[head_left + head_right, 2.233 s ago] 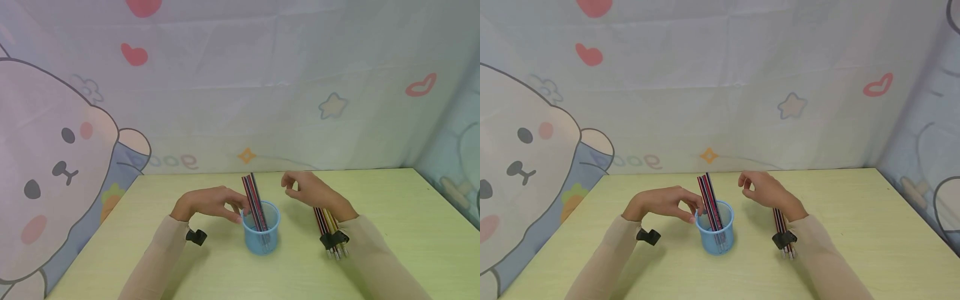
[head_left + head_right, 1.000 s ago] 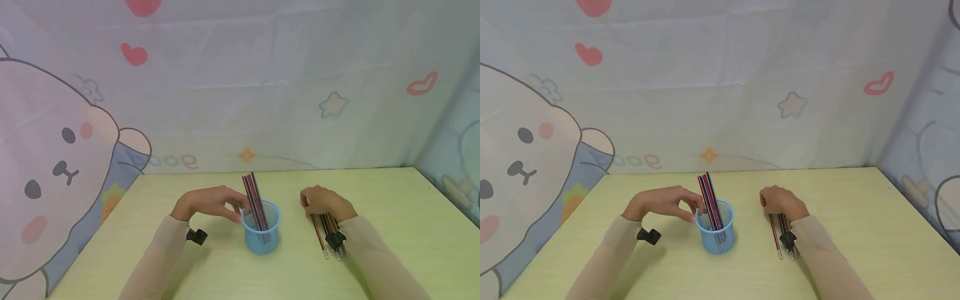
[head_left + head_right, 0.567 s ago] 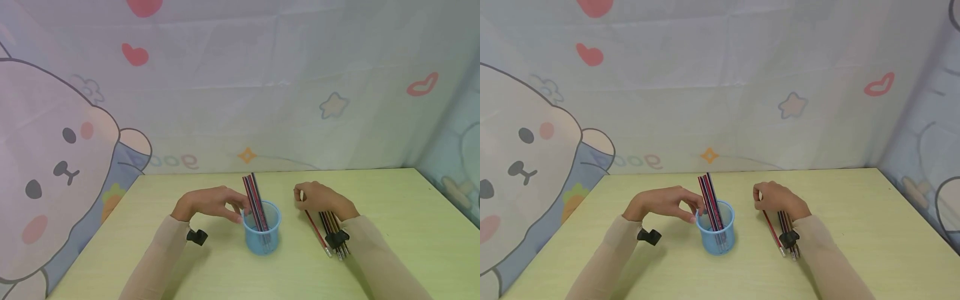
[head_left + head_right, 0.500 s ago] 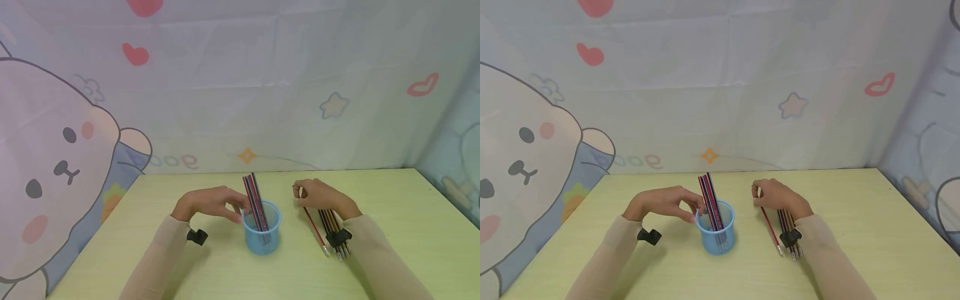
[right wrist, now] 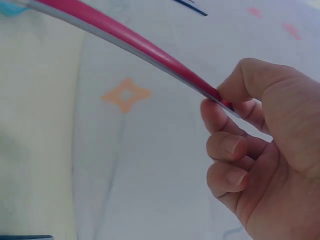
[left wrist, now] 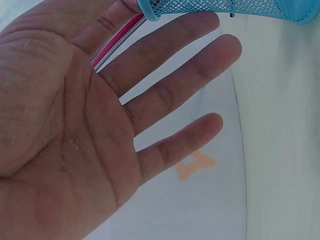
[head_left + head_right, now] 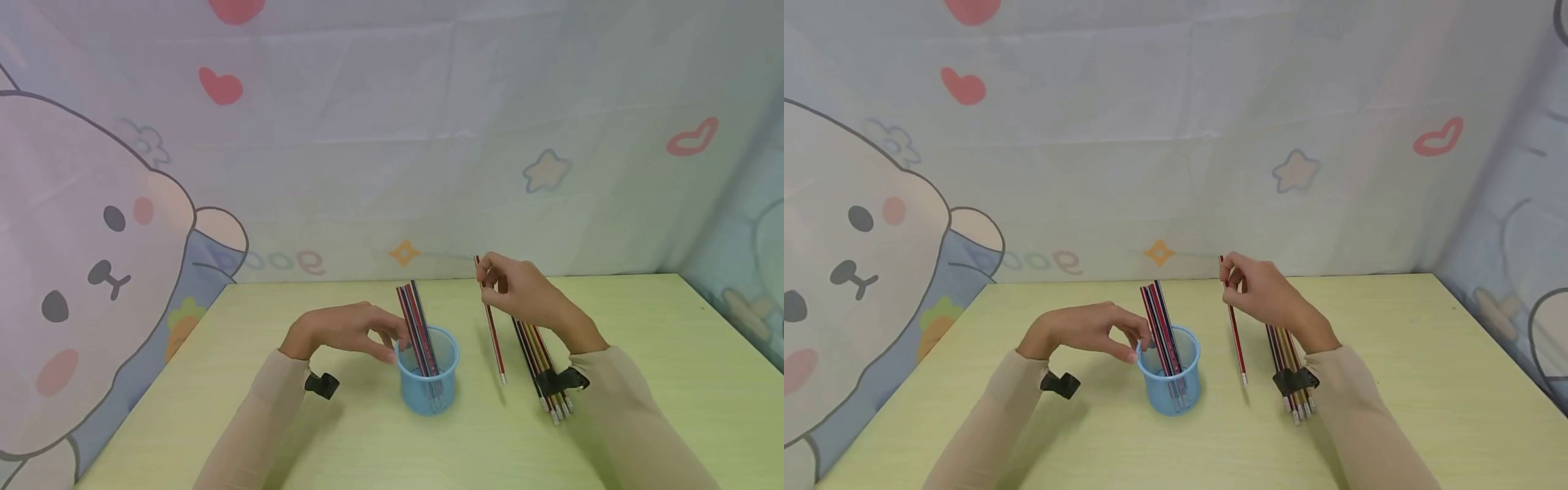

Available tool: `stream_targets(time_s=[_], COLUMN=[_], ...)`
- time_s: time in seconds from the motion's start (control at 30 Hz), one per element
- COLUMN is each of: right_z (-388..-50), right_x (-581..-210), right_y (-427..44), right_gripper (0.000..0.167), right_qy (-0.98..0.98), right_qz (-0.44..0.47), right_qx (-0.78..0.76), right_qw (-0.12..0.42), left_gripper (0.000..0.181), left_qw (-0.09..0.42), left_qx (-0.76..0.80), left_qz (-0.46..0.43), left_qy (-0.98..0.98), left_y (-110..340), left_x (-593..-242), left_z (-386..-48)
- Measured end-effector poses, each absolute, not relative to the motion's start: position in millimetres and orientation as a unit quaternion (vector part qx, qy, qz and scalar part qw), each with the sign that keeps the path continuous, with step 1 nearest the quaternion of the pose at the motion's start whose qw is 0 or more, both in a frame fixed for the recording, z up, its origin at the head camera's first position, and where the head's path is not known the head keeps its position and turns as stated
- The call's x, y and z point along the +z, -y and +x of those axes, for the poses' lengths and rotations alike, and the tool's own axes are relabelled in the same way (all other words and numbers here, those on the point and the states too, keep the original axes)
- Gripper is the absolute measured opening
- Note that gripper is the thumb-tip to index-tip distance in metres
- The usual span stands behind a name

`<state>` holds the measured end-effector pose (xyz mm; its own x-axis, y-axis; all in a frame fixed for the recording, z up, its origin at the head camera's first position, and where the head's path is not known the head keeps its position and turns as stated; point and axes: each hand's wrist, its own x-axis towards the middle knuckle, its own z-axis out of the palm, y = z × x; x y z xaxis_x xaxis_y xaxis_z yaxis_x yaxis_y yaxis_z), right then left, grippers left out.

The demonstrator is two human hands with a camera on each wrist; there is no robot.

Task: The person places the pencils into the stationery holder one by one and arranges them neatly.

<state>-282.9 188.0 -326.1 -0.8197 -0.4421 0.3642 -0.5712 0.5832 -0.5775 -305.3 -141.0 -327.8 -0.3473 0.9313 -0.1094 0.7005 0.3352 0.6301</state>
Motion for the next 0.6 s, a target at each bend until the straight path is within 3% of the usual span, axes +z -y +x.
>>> stream_targets(time_s=[0.37,0.6], right_z=[-264,-255], right_x=[-305,-297], right_y=[-177,-169], right_gripper=[0.018,0.019], right_qy=[0.855,0.834], right_qz=[0.294,0.297], right_qx=[0.365,0.383], right_qw=[0.221,0.263], left_gripper=[0.023,0.022], left_qw=[0.232,0.231], left_qx=[0.246,0.246], left_qz=[0.526,0.527], left_qy=[-0.78,-0.78], left_y=[141,141], left_x=[-328,-328], left_z=[-305,-305])
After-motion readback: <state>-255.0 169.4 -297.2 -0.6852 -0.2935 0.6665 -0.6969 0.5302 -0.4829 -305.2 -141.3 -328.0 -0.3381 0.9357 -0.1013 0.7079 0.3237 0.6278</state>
